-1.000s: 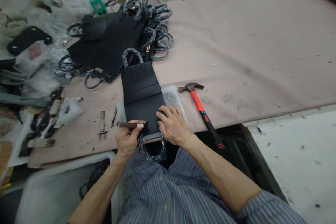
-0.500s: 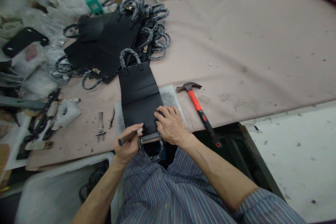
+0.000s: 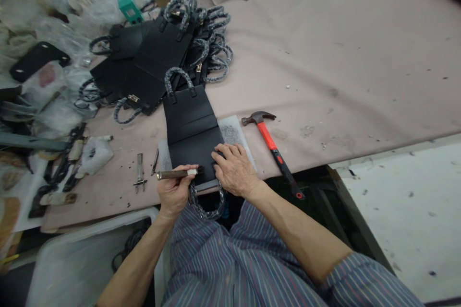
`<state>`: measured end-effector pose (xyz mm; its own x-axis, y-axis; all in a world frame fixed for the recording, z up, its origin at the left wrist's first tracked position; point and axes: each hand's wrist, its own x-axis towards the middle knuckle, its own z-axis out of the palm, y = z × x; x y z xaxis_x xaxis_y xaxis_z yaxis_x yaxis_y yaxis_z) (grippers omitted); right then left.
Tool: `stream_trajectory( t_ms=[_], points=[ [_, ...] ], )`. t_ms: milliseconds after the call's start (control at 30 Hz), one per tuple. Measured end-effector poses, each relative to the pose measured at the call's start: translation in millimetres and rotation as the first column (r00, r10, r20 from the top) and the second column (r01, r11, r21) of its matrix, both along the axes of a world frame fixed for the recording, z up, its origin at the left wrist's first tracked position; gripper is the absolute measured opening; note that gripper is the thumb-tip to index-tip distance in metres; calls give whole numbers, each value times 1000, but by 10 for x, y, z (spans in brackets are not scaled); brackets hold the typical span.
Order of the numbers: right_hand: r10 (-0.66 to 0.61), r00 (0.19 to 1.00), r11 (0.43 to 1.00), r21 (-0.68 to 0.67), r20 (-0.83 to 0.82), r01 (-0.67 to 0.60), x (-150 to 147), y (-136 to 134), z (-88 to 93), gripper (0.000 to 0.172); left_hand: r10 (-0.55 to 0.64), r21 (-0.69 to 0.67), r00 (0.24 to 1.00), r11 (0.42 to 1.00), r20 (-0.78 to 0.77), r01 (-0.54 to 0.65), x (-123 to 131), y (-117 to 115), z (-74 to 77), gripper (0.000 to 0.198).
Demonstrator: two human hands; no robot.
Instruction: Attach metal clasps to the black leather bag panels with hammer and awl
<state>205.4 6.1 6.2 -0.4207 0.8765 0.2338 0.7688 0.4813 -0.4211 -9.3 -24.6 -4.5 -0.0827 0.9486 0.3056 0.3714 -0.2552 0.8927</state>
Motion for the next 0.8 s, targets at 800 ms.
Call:
stream_trajectory(
  t_ms=[800],
  points=[
    [-10,1000,1000,12,4,10,-4,-1,14,35,-67,80,981,993,-181,83,9,59,32,9]
  ],
)
